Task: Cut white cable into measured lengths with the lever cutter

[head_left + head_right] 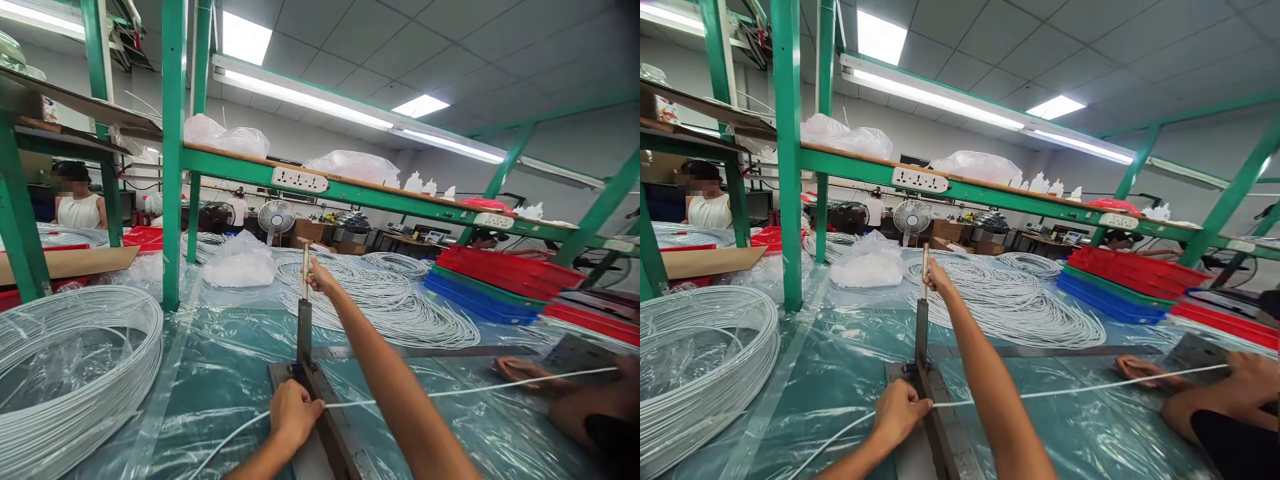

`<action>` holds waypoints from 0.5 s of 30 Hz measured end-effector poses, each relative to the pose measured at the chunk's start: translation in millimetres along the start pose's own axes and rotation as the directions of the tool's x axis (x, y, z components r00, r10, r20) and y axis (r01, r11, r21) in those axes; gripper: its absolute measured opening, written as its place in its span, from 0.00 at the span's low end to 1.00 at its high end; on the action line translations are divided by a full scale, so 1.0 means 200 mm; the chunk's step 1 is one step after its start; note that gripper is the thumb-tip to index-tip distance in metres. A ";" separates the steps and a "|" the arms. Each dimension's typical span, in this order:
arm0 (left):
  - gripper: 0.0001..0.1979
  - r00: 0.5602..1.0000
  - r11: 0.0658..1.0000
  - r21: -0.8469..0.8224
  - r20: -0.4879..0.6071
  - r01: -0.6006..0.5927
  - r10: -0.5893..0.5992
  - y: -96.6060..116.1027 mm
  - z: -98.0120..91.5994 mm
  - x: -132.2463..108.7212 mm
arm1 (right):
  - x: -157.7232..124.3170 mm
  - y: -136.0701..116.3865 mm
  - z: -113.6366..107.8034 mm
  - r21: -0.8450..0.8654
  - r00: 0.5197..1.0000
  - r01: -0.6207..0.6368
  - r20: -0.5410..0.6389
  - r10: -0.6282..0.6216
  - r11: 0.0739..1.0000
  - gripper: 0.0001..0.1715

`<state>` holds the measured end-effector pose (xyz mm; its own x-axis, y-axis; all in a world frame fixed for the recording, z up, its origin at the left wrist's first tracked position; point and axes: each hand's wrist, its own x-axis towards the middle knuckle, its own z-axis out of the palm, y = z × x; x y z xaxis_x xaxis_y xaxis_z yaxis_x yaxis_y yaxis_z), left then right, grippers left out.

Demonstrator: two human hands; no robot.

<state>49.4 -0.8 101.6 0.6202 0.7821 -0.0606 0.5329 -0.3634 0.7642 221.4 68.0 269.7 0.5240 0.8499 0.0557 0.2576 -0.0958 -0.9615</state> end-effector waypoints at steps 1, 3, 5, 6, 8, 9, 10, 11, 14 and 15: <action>0.12 1.000 1.000 0.014 -0.004 -0.011 0.011 0.00 0.00 0.00 | -0.03 -0.02 -0.03 0.011 1.000 -0.017 -0.002 0.017 1.000 0.43; 0.11 1.000 0.999 0.023 0.002 -0.026 0.026 0.00 0.00 -0.01 | -0.13 -0.06 -0.09 0.035 0.998 -0.061 -0.005 0.061 0.998 0.43; 0.12 0.999 0.999 0.020 0.013 -0.030 0.030 -0.01 0.01 -0.01 | -0.27 -0.09 -0.17 0.059 0.995 -0.099 -0.019 0.100 0.993 0.42; 0.12 0.999 0.999 0.018 0.014 -0.032 0.032 -0.02 0.01 -0.01 | -0.36 -0.09 -0.21 0.083 0.991 -0.126 -0.030 0.128 0.989 0.39; 0.12 0.999 0.999 0.016 0.014 -0.038 0.038 -0.03 0.01 0.00 | -0.56 -0.07 -0.27 0.145 0.978 -0.198 -0.032 0.205 0.969 0.30; 0.12 0.999 0.999 0.016 0.015 -0.041 0.040 -0.03 0.01 0.00 | -0.67 -0.05 -0.30 0.174 0.969 -0.237 -0.021 0.245 0.956 0.25; 0.12 0.999 0.999 0.017 0.016 -0.042 0.042 -0.03 0.01 0.00 | -0.79 -0.02 -0.31 0.193 0.961 -0.271 -0.003 0.277 0.943 0.19; 0.11 0.999 0.999 0.019 0.016 -0.044 0.043 -0.03 0.02 0.00 | -0.90 0.01 -0.32 0.197 0.952 -0.304 0.014 0.307 0.932 0.15; 0.11 0.998 0.998 0.028 0.013 -0.054 0.053 -0.03 0.01 0.00 | -1.19 0.11 -0.31 0.171 0.925 -0.374 0.000 0.379 0.912 0.11; 0.11 0.998 0.998 0.032 0.012 -0.058 0.058 -0.03 0.01 -0.01 | -1.26 0.14 -0.30 0.164 0.912 -0.400 -0.025 0.409 0.902 0.13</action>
<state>47.2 -0.9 95.4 0.6572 0.7533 -0.0241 0.5139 -0.4245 0.7455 145.9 -180.0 245.5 0.6038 0.7230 -0.3356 -0.1100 -0.3414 -0.9334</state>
